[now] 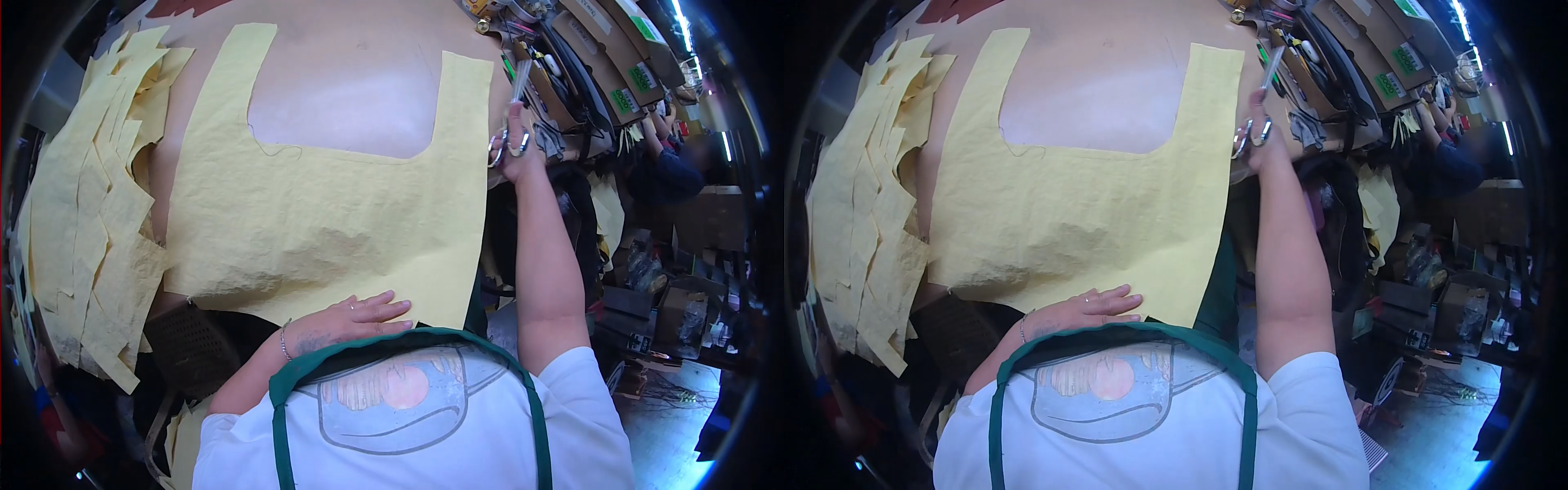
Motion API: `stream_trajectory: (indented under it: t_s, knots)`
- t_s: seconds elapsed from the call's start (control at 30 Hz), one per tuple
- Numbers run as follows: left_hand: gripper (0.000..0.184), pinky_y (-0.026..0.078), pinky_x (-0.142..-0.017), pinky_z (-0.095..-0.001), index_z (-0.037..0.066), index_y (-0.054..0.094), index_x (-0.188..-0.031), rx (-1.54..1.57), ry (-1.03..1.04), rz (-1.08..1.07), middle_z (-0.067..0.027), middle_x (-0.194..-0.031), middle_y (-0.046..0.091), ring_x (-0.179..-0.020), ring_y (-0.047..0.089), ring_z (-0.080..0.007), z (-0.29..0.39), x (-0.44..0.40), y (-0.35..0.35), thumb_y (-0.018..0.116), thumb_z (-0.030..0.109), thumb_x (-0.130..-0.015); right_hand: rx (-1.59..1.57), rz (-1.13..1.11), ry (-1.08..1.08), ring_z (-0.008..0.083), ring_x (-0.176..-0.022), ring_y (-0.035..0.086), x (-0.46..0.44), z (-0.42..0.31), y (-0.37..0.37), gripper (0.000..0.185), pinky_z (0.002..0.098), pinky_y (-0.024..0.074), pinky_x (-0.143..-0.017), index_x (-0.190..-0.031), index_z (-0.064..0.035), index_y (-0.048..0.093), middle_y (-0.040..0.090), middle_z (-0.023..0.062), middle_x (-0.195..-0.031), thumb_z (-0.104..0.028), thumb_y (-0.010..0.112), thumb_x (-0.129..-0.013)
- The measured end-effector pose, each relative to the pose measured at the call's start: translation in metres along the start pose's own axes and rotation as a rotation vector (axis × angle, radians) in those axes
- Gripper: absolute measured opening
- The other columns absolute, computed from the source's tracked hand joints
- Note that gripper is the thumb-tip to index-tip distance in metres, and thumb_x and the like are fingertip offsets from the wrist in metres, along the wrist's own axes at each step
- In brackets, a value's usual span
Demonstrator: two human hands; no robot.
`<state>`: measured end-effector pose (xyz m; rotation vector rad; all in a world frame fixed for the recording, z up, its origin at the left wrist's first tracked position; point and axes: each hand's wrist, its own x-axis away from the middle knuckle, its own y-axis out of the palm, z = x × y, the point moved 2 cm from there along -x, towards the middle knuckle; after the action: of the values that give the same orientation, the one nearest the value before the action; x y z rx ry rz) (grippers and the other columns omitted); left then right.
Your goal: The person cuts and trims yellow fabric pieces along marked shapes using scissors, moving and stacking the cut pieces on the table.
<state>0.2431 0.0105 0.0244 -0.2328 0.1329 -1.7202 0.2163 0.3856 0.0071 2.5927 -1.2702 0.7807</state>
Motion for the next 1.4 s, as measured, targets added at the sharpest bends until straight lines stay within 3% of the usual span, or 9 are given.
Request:
stream_trajectory:
  t_s: [0.13, 0.23, 0.3, 0.43, 0.57, 0.83, 1.03, 1.13, 1.4]
  knots:
    - [0.046, 0.019, -0.1, -0.048, 0.019, 0.036, -0.129, -0.024, 0.026, 0.22, -0.0075, -0.138, 0.024, -0.128, 0.019, -0.0282, 0.005, 0.018, -0.013, 0.04, 0.036, -0.086, 0.221, 0.042, -0.275, 0.009, -0.042, 0.044, 0.027, -0.032, -0.015, 0.068, 0.0197, 0.0349, -0.04, -0.072, -0.0054, 0.046, 0.041, -0.0023, -0.053, -0.072, 0.056, -0.057]
    - [0.046, 0.019, -0.102, -0.0371, 0.003, 0.04, -0.124, -0.133, -0.046, 0.615, -0.0165, -0.134, 0.029, -0.126, 0.023, -0.0287, 0.01, 0.055, -0.046, 0.045, 0.028, -0.085, 0.724, 0.32, -0.618, 0.0267, -0.063, 0.055, 0.013, -0.048, -0.032, 0.069, 0.035, 0.0433, -0.058, -0.084, 0.0029, 0.056, 0.054, 0.014, -0.067, -0.062, 0.061, -0.063]
    - [0.043, 0.019, -0.102, -0.0378, 0.002, 0.041, -0.122, -0.347, -0.297, 1.002, -0.0175, -0.132, 0.031, -0.126, 0.023, -0.0312, 0.0, 0.084, -0.06, 0.045, 0.024, -0.086, 0.911, 0.438, -0.662, 0.0381, -0.078, 0.054, 0.039, -0.064, -0.022, 0.061, 0.0407, 0.0406, -0.074, -0.08, 0.0055, 0.055, 0.056, 0.0248, -0.079, -0.054, 0.061, -0.068]
    - [0.05, 0.02, -0.101, -0.0412, 0.004, 0.034, -0.126, -0.865, -0.815, 1.154, -0.021, -0.132, 0.029, -0.123, 0.024, -0.0378, -0.047, 0.141, -0.075, 0.048, 0.027, -0.084, 0.72, 0.54, -0.791, 0.0297, -0.066, 0.056, 0.019, -0.06, -0.036, 0.062, 0.0364, 0.043, -0.065, -0.072, 0.0038, 0.053, 0.056, 0.0176, -0.069, -0.058, 0.056, -0.071]
    - [0.046, 0.025, -0.098, -0.0409, 0.003, 0.043, -0.119, -0.922, -0.925, 1.254, -0.0204, -0.126, 0.036, -0.118, 0.032, -0.0349, -0.06, 0.138, -0.073, 0.053, 0.027, -0.081, 0.234, 0.235, -0.475, 0.0035, -0.041, 0.038, 0.007, -0.054, -0.053, 0.057, 0.0174, 0.0295, -0.039, -0.069, -0.0072, 0.048, 0.036, -0.0057, -0.051, -0.064, 0.053, -0.069]
    - [0.018, 0.039, -0.074, -0.0366, 0.002, 0.056, -0.093, -0.874, -0.854, 1.429, -0.0121, -0.08, 0.054, -0.077, 0.051, -0.0286, -0.062, 0.123, -0.098, 0.057, 0.007, -0.076, 0.468, 0.088, -0.197, 0.0075, -0.042, 0.039, 0.043, -0.008, -0.097, 0.059, 0.0224, 0.0319, -0.041, -0.062, -0.0069, 0.047, 0.041, -0.0014, -0.051, -0.065, 0.056, -0.066]
    - [0.032, 0.038, -0.084, -0.0375, -0.003, 0.049, -0.103, -1.222, -0.851, 1.483, -0.0214, -0.097, 0.051, -0.092, 0.049, -0.0352, -0.068, 0.133, -0.086, 0.058, 0.011, -0.076, 1.01, 0.208, -0.214, 0.0269, -0.062, 0.054, 0.084, -0.005, -0.119, 0.056, 0.0388, 0.0415, -0.063, -0.066, 0.0011, 0.052, 0.055, 0.0134, -0.064, -0.053, 0.067, -0.063]
    - [0.041, 0.037, -0.088, -0.0394, -0.005, 0.045, -0.109, -0.998, -0.929, 1.486, -0.024, -0.103, 0.049, -0.099, 0.047, -0.0367, -0.061, 0.135, -0.08, 0.058, 0.016, -0.077, 1.098, 0.092, -0.139, 0.0345, -0.08, 0.057, 0.096, 0.0, -0.125, 0.065, 0.04, 0.0436, -0.071, -0.073, 0.0018, 0.055, 0.058, 0.0199, -0.078, -0.06, 0.066, -0.056]
    - [0.031, 0.04, -0.081, -0.0364, -0.002, 0.048, -0.107, -0.709, -0.733, 1.526, -0.0189, -0.1, 0.053, -0.091, 0.051, -0.033, -0.035, 0.103, -0.1, 0.051, 0.001, -0.076, 1.142, 0.103, -0.163, 0.0339, -0.079, 0.056, 0.11, 0.016, -0.128, 0.063, 0.041, 0.0438, -0.07, -0.07, 0.0015, 0.055, 0.058, 0.0196, -0.078, -0.058, 0.067, -0.057]
